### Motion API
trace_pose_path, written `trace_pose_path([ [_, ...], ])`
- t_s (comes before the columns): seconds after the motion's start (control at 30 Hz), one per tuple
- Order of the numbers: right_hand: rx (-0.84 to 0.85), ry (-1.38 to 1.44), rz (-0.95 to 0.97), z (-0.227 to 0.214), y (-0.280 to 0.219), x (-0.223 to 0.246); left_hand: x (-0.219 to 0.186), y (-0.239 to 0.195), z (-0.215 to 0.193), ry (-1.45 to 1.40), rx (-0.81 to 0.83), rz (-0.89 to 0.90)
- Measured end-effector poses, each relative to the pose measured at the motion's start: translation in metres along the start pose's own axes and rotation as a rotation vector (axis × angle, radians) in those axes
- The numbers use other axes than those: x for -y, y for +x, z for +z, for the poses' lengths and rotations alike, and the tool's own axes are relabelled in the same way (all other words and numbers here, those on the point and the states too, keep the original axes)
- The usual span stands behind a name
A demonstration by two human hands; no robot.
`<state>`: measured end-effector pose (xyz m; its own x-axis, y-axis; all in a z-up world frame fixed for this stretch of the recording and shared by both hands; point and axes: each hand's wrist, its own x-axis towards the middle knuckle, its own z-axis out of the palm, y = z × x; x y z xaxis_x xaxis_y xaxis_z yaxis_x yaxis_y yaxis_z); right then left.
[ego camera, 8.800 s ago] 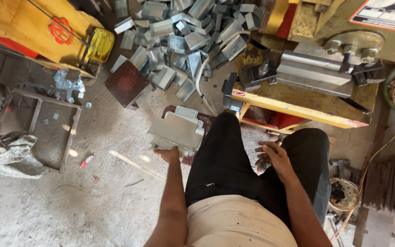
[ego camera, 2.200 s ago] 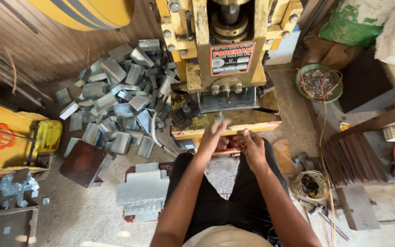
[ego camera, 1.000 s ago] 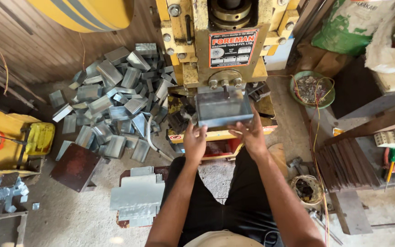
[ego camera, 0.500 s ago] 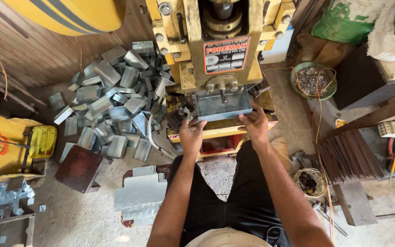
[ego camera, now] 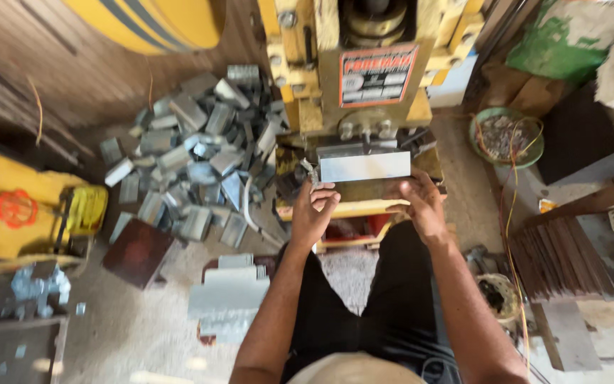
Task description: The person bends metal sheets using a heavy industrial press machine by positioning each sheet under the press and activating the mechanism.
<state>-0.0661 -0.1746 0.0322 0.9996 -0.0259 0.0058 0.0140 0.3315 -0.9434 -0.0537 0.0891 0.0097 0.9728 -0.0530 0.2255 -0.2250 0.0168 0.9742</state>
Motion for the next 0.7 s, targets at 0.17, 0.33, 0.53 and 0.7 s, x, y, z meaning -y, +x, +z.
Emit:
trace_pose_path([
  [0.17, -0.29, 0.089, 0.32, 0.007, -0.022, -0.023, 0.032, -0.053, -0.005, 0.029, -0.059, -0.149],
  [0.33, -0.199, -0.083, 0.168, 0.019, -0.058, -0.037, 0.047, -0.09, -0.037, 0.052, -0.068, -0.461],
  [0.53, 0.237, -0.212, 0.303, 0.08, -0.089, -0.072, 0.063, -0.148, -0.109, 0.349, -0.099, -0.867],
  [0.7, 0.682, -0.361, 0.526, 0.102, -0.107, -0.106, 0.1, -0.227, -0.194, 0.166, -0.333, -1.038],
])
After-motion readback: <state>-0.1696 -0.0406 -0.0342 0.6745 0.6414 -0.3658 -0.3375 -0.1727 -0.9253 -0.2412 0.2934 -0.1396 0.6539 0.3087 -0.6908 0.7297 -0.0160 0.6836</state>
